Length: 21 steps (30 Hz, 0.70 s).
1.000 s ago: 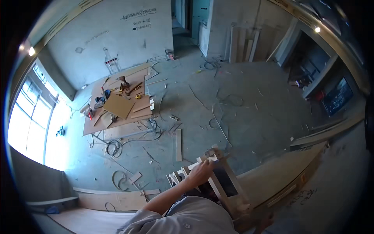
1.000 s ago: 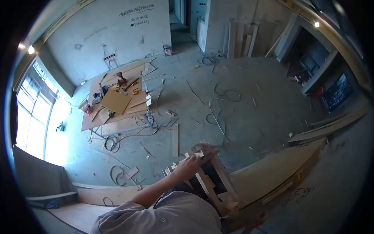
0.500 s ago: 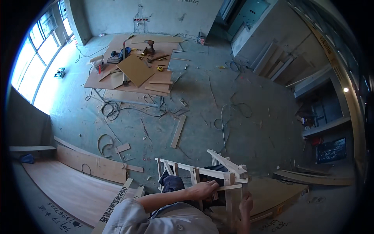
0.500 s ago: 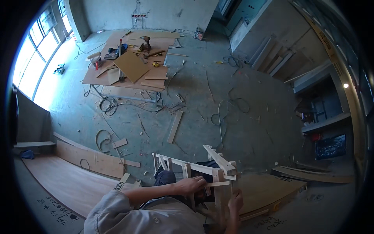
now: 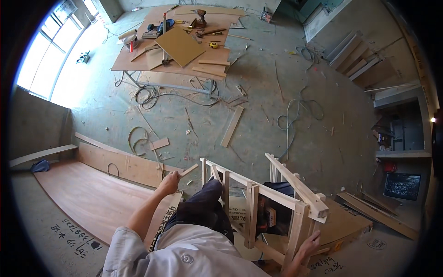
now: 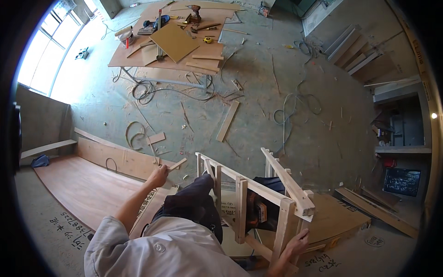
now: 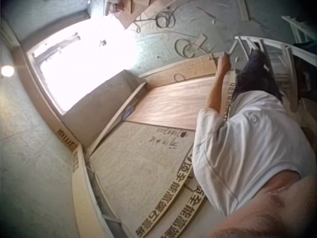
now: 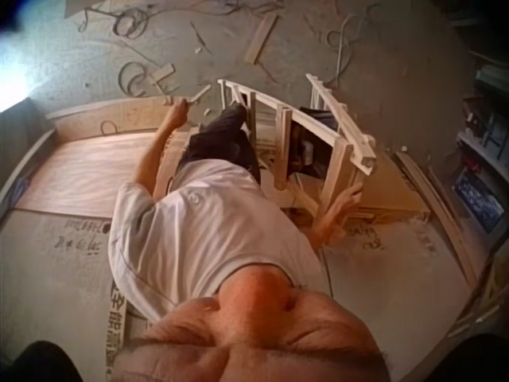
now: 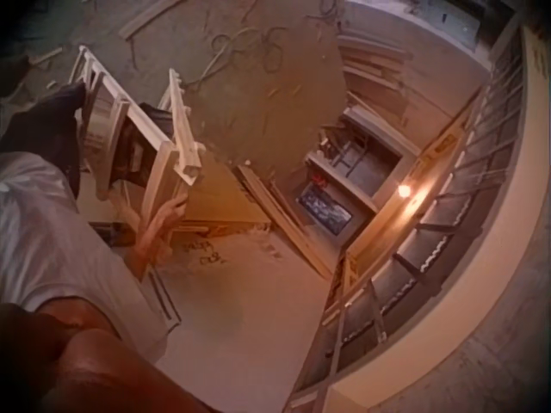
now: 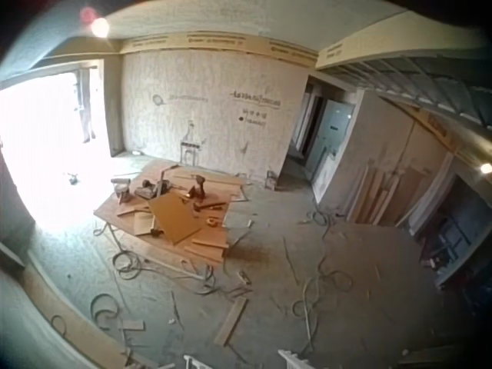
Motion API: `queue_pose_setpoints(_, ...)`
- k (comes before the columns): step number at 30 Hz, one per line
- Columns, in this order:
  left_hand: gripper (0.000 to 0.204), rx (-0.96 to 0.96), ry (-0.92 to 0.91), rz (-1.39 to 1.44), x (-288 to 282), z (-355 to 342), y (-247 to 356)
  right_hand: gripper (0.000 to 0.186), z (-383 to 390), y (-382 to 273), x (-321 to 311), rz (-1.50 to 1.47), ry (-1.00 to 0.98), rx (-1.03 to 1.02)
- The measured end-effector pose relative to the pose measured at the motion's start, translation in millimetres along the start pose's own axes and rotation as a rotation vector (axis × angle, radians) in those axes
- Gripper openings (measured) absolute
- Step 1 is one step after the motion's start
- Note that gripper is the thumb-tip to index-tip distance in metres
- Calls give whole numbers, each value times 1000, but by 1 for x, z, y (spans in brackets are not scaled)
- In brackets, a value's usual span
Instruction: Using a pneumatic nail gun to secure wooden strips to a ceiling and wall framework at a construction site.
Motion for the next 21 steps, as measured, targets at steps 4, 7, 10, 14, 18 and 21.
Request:
queue_pose_setpoints(4, 15, -51, -67, 25, 32, -25, -18, 48, 1, 14, 2, -31, 100, -69)
queue_pose_setpoints(7, 14, 114, 14, 79, 75, -58, -11, 45, 3, 10, -7, 26, 66, -48)
queue_pose_setpoints(10, 15, 130, 33, 150, 113, -77, 13, 53, -14, 37, -2, 46, -39, -41)
queue_pose_setpoints(14, 18, 205, 95, 163, 146, -107, 27, 30, -23, 82, 0, 201, 174, -208)
queue_pose_setpoints(18, 23, 87, 177, 345, 161, -132, -44, 40, -21, 58, -10, 117, 213, -242)
queue_pose_setpoints(21, 26, -231, 221, 399, 183, -128, -129, 41, -23, 50, -14, 45, 210, -274)
Point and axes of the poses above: each hand's wrist, its own z-axis away from the middle knuckle, its own x-axis out of the palm, y = z × x, the point moved 3 cm from there along -z, towards the middle knuckle, and after that the axes turned 13 degrees about -y, right-handed, at the moved point
